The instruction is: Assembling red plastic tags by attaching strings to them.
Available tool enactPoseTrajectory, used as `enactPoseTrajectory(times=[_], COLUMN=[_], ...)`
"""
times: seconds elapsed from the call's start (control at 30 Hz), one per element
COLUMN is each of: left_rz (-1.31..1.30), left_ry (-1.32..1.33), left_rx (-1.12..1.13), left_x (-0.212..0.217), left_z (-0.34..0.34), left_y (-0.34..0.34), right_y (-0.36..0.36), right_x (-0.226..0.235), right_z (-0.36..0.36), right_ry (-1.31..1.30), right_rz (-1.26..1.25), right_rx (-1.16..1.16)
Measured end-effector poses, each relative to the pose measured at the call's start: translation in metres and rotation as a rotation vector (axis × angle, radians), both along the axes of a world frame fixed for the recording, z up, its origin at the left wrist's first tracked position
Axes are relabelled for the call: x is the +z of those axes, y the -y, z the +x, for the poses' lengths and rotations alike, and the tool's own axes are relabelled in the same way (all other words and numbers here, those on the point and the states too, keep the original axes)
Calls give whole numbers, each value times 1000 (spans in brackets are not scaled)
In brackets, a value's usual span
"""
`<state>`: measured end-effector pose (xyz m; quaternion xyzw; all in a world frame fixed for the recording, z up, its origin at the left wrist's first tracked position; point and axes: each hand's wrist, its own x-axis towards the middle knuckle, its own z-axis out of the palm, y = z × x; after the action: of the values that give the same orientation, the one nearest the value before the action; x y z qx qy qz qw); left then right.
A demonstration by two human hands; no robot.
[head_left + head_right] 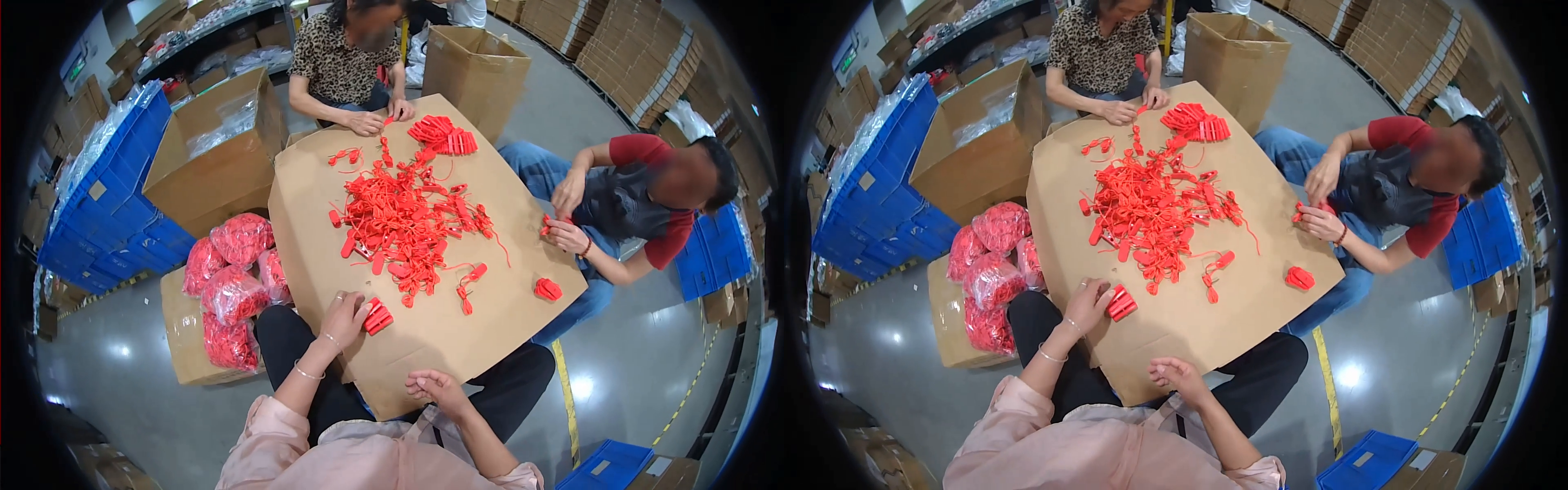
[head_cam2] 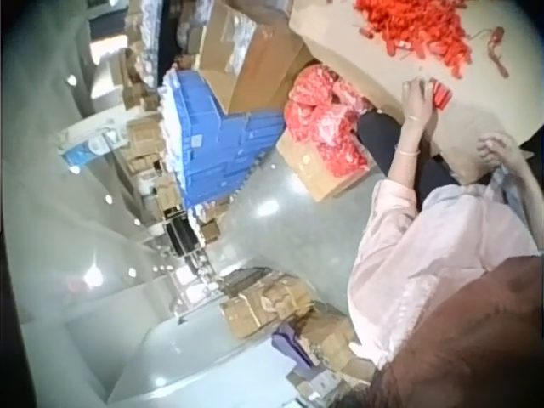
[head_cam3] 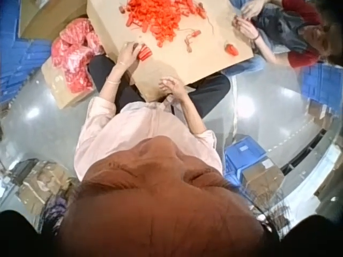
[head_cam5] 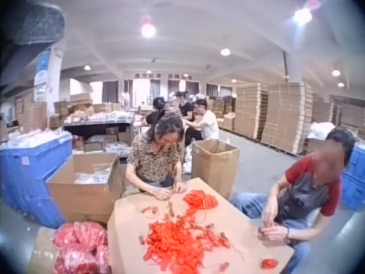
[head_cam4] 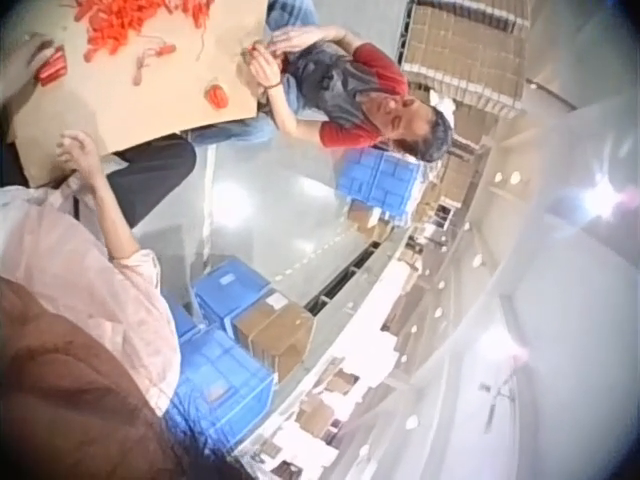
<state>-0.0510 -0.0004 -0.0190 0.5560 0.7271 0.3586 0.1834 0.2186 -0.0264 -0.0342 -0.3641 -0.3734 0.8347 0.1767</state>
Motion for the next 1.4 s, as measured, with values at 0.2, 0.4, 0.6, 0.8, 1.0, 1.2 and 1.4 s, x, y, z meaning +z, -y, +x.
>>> enactPoseTrajectory(times=[0.2, 0.4, 0.6, 0.8, 1.0, 1.2, 1.4], left_rz=[-278, -159, -152, -136, 63, 165, 151], left_ry=[-165, -156, -186, -226, -17, 99, 0], left_rx=[-173, -70, -35, 57, 71, 156, 231], left_x=[3, 4, 9, -7, -15, -24, -30], left_z=[17, 28, 24, 27, 28, 27, 14], left_y=[-18, -16, -15, -25, -25, -24, -33], right_y=[7, -20, -91, -196, -217, -161, -63], right_x=[0, 1, 27, 31, 7, 16, 13], right_z=[11, 16, -1, -30, -39, -35, -47], right_ry=[-8, 30, 530, 961, 1212, 802, 430], right_rz=[-3, 109, 838, 1744, 1924, 1947, 1498], right_rx=[-19, -54, -113, -142, 178, 54, -229])
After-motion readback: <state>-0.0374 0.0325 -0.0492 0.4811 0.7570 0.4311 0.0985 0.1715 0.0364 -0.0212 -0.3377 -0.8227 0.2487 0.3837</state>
